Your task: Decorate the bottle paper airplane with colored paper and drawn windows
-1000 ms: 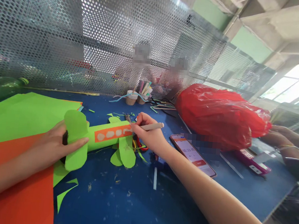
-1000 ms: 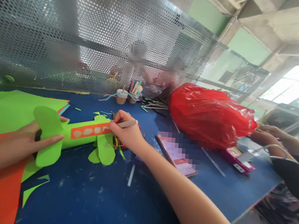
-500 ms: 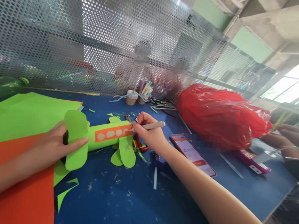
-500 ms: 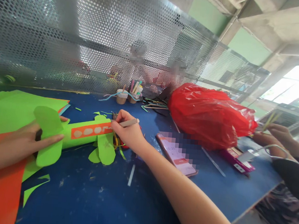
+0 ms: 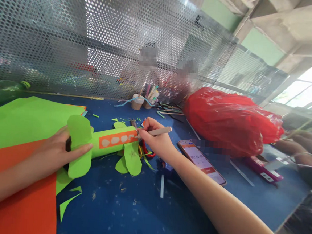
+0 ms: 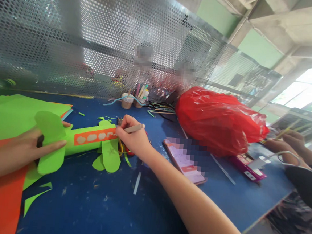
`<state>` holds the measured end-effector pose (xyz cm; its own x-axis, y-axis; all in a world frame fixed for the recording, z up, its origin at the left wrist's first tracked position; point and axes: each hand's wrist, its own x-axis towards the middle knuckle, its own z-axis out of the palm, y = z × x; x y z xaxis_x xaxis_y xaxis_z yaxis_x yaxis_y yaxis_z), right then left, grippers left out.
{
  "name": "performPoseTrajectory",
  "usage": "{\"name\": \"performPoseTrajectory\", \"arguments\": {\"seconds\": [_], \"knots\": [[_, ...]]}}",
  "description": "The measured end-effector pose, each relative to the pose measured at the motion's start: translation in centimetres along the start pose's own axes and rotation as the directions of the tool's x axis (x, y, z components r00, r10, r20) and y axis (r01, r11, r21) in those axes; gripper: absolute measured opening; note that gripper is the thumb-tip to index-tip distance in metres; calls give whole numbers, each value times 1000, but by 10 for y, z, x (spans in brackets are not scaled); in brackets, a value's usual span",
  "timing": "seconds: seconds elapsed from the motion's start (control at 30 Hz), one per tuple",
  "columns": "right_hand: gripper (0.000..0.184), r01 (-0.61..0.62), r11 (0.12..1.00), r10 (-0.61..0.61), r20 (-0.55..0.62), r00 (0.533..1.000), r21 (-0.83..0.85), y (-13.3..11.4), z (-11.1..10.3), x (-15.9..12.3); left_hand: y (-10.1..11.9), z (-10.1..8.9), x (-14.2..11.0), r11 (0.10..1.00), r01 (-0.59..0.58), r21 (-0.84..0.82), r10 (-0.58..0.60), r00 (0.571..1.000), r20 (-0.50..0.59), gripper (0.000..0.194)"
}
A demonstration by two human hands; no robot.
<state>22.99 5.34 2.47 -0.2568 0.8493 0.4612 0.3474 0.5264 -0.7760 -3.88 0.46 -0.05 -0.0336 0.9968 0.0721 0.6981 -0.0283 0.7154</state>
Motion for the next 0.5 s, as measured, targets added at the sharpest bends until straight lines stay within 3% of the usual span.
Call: {"name": "performPoseTrajectory", "arguments": {"seconds": [0.5], "knots": [[20, 4, 1000, -4, 2, 1000, -17, -1, 0, 0, 1, 0, 0, 1000, -6, -19, 7, 1000, 12, 75]]}}
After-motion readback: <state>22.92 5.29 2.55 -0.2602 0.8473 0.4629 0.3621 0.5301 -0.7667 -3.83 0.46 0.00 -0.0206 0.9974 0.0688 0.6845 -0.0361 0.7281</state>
